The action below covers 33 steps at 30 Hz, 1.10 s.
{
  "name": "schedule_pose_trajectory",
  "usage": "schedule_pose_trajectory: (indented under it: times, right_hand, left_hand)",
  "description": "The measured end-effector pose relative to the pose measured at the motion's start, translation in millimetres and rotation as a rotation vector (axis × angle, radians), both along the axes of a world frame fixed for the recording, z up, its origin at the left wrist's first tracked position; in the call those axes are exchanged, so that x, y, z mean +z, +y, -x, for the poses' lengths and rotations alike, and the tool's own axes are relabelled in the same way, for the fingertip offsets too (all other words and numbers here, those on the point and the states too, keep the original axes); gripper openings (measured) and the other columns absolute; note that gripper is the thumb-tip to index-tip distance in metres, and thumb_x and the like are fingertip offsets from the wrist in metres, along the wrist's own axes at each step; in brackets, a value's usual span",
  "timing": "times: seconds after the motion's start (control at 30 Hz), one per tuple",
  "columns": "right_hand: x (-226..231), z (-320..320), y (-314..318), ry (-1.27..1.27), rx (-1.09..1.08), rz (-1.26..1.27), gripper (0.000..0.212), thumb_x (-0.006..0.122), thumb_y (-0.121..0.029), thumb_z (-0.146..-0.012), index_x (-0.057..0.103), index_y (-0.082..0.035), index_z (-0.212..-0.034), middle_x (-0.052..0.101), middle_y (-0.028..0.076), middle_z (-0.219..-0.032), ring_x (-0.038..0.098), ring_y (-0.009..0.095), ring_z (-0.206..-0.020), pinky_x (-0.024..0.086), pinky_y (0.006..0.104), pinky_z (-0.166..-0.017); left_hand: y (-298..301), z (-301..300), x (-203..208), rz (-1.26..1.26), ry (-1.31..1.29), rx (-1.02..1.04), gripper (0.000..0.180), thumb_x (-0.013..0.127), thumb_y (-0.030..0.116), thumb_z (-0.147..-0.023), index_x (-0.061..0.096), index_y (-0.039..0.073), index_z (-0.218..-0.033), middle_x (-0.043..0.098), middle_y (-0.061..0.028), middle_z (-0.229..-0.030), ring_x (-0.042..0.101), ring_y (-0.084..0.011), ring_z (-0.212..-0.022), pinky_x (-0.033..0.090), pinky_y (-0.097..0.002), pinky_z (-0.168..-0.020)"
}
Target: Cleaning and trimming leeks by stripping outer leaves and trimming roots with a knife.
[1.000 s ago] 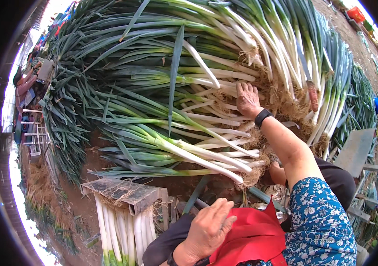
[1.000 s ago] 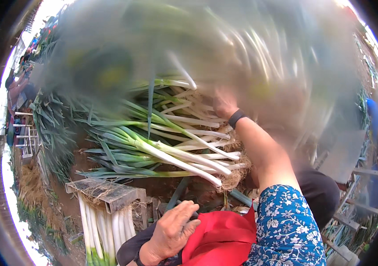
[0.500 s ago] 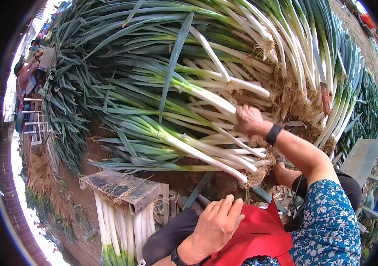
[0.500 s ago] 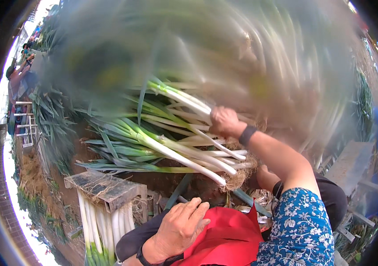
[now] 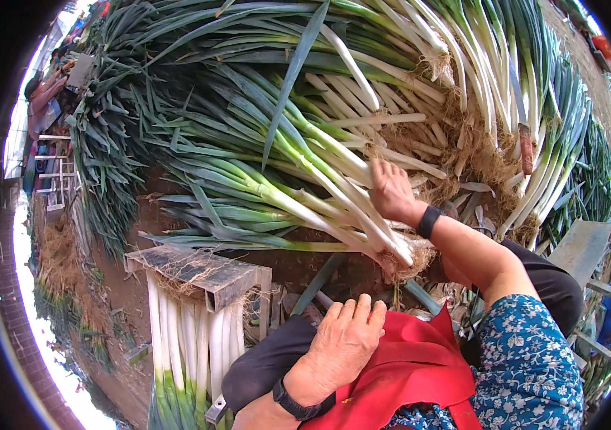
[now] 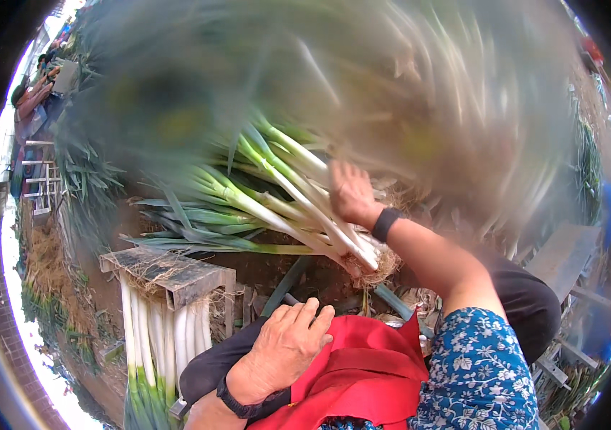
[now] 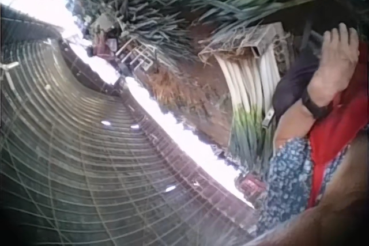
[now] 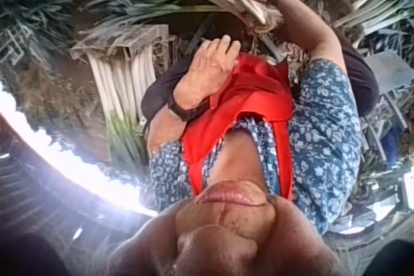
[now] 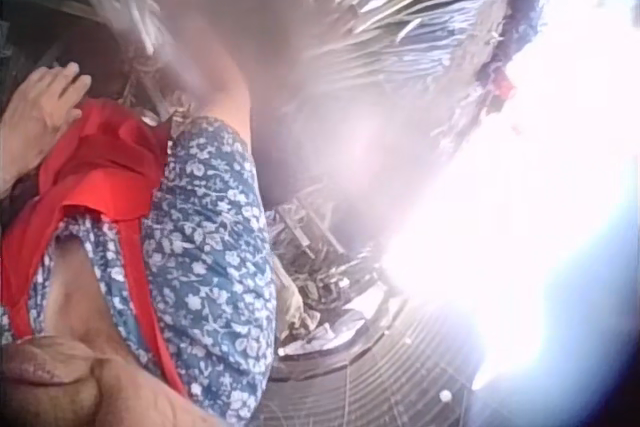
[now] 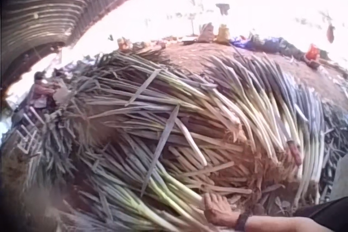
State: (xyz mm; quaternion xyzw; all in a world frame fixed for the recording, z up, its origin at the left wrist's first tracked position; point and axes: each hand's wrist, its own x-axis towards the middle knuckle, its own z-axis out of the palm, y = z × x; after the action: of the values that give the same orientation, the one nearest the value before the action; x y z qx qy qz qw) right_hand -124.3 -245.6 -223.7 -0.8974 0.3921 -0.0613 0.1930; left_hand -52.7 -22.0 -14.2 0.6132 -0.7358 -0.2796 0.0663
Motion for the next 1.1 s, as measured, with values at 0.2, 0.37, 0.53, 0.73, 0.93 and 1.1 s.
schedule_pose_trajectory:
  times: [0.2,0.37,0.53,0.73,0.93,1.1]
  right_hand:
    - [11.3,15.1,-9.6,-0.184,0.072,-1.088,0.027,0.07,-0.01,-0.072,0.06,0.008,-0.088,0.06,0.009,-0.07,0.06,0.016,-0.063,0.049,0.0306,-0.053]
    - [106.3,36.1,9.0,-0.25,0.445,-0.969,0.019,0.061,-0.015,-0.084,0.068,-0.001,-0.095,0.061,0.009,-0.086,0.063,0.018,-0.074,0.053,0.0314,-0.059]
    - [241.3,88.4,64.2,-0.336,-0.045,-1.598,0.041,0.066,-0.024,-0.082,0.059,0.007,-0.108,0.065,0.01,-0.087,0.063,0.015,-0.069,0.055,0.0285,-0.061]
    - [336.2,176.6,177.8,-0.226,-0.076,-1.683,0.026,0.069,-0.01,-0.08,0.061,0.007,-0.099,0.065,0.01,-0.082,0.063,0.015,-0.067,0.053,0.0289,-0.058]
    - [366.4,184.6,230.8,-0.036,0.062,-1.464,0.029,0.073,0.0,-0.07,0.063,0.006,-0.097,0.066,0.009,-0.082,0.065,0.015,-0.07,0.054,0.0276,-0.062]
    - [336.2,93.2,234.7,0.164,0.626,-1.033,0.023,0.073,-0.008,-0.08,0.065,-0.002,-0.1,0.067,0.001,-0.082,0.063,0.01,-0.072,0.053,0.0283,-0.063]
  left_hand:
    - [12.5,-6.2,5.7,-0.126,-0.045,0.035,0.042,0.067,0.017,-0.081,0.053,-0.002,-0.116,0.055,-0.0151,-0.101,0.059,-0.0273,-0.093,0.046,-0.037,-0.079]
    - [15.9,-12.5,-1.9,-0.024,0.076,0.194,0.028,0.064,0.021,-0.084,0.054,0.006,-0.105,0.057,-0.0146,-0.093,0.062,-0.0352,-0.083,0.051,-0.0437,-0.071]
    - [-0.8,-25.4,-19.2,-0.135,0.934,0.91,0.041,0.059,0.039,-0.095,0.06,0.003,-0.114,0.064,-0.0066,-0.098,0.064,-0.019,-0.085,0.053,-0.029,-0.07]
    - [13.1,-4.1,-7.0,0.107,1.782,1.03,0.039,0.062,0.035,-0.093,0.06,0.003,-0.114,0.063,-0.008,-0.108,0.062,-0.0198,-0.092,0.052,-0.0351,-0.079]
    - [81.9,-21.3,58.3,0.385,2.272,1.026,0.041,0.074,0.017,-0.082,0.058,0.009,-0.119,0.064,-0.0043,-0.112,0.059,-0.0211,-0.105,0.047,-0.0371,-0.096]
    - [221.0,-71.9,132.2,0.956,1.943,0.89,0.041,0.072,0.014,-0.084,0.056,0.006,-0.121,0.062,-0.0061,-0.118,0.056,-0.0232,-0.113,0.042,-0.0384,-0.102]
